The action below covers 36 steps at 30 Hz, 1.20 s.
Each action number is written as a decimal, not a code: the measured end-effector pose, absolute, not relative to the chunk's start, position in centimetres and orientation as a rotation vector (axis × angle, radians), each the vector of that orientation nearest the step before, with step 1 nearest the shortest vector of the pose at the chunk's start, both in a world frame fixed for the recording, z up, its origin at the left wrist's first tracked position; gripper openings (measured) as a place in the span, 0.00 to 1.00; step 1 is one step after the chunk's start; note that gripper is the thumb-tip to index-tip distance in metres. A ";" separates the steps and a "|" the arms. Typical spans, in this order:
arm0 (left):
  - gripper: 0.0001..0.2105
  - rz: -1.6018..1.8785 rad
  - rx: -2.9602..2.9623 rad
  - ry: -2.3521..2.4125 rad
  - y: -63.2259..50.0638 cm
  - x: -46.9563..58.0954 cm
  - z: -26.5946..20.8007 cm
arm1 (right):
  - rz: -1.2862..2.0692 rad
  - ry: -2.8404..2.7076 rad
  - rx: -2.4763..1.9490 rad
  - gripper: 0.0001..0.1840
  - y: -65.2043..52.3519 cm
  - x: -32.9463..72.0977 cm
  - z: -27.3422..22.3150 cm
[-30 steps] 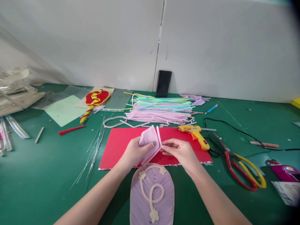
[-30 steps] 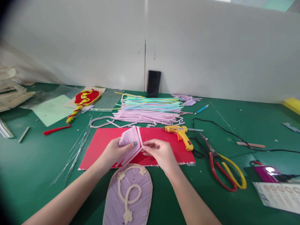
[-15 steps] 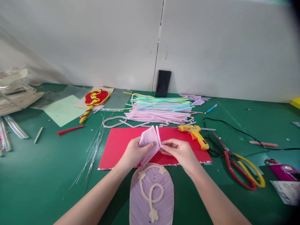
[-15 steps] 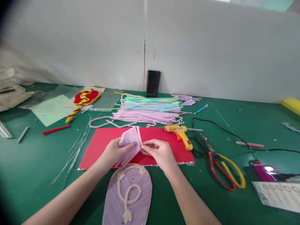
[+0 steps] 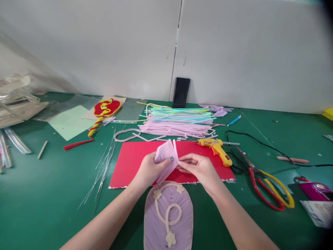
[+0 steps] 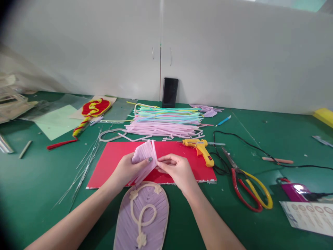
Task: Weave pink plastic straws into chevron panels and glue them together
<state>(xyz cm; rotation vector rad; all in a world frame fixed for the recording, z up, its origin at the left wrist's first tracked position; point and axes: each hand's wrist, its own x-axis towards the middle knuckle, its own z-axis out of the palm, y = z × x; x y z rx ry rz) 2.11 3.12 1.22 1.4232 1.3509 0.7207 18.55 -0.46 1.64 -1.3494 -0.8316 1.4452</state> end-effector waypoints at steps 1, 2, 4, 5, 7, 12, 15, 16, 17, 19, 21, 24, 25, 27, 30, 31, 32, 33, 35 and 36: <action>0.12 0.722 1.425 1.350 3.1 2.1 1.2 | 1.445 -0.832 -1.351 0.14 -0.5 18.5 1.6; 0.12 0.723 1.428 1.349 3.1 2.1 1.2 | 1.444 -0.834 -1.351 0.14 -0.5 18.6 1.6; 0.12 0.722 1.435 1.346 3.1 2.1 1.1 | 1.442 -0.835 -1.348 0.14 -0.5 18.6 1.6; 0.12 0.720 1.438 1.345 3.1 2.1 1.1 | 1.443 -0.838 -1.345 0.14 -0.5 18.6 1.5; 0.12 0.722 1.445 1.344 3.1 2.1 1.0 | 1.446 -0.845 -1.340 0.14 -0.5 18.6 1.5; 0.12 0.729 1.444 1.354 3.1 2.1 1.0 | 1.450 -0.857 -1.351 0.15 -0.5 18.7 1.4; 0.12 0.724 1.445 1.353 3.1 2.1 1.0 | 1.449 -0.864 -1.358 0.16 -0.5 18.8 1.3; 0.12 0.722 1.445 1.353 3.1 2.1 1.0 | 1.448 -0.866 -1.357 0.17 -0.5 18.8 1.2; 0.12 0.723 1.445 1.356 3.1 2.1 1.0 | 1.448 -0.869 -1.354 0.17 -0.5 18.8 1.2; 0.13 0.722 1.448 1.362 3.1 2.1 1.0 | 1.447 -0.873 -1.350 0.17 -0.5 18.8 1.2; 0.13 0.722 1.450 1.365 3.0 2.1 1.0 | 1.454 -0.875 -1.352 0.16 -0.5 18.9 1.2; 0.14 0.719 1.443 1.350 2.9 2.2 1.1 | 1.481 -0.882 -1.354 0.15 -0.5 19.0 1.2; 0.14 0.722 1.439 1.348 2.9 2.2 1.1 | 1.488 -0.886 -1.355 0.15 -0.5 19.0 1.2; 0.14 0.727 1.432 1.346 2.9 2.2 1.1 | 1.493 -0.894 -1.365 0.15 -0.5 19.0 1.3; 0.14 0.728 1.420 1.342 3.0 2.1 1.2 | 1.451 -0.894 -1.397 0.15 -0.4 19.0 1.6; 0.14 0.722 1.413 1.334 3.0 2.1 1.3 | 1.415 -0.892 -1.410 0.15 -0.4 19.1 1.7; 0.13 0.712 1.404 1.322 3.0 2.1 1.3 | 1.368 -0.896 -1.421 0.15 -0.4 19.1 1.9; 0.13 0.699 1.397 1.307 2.9 2.0 1.4 | 1.313 -0.911 -1.436 0.15 -0.4 19.2 2.0; 0.13 0.664 1.390 1.268 2.8 2.0 1.5 | 1.208 -0.975 -1.473 0.15 -0.3 19.5 2.2; 0.13 0.636 1.395 1.247 2.7 2.0 1.5 | 1.175 -1.008 -1.484 0.15 -0.2 19.6 2.2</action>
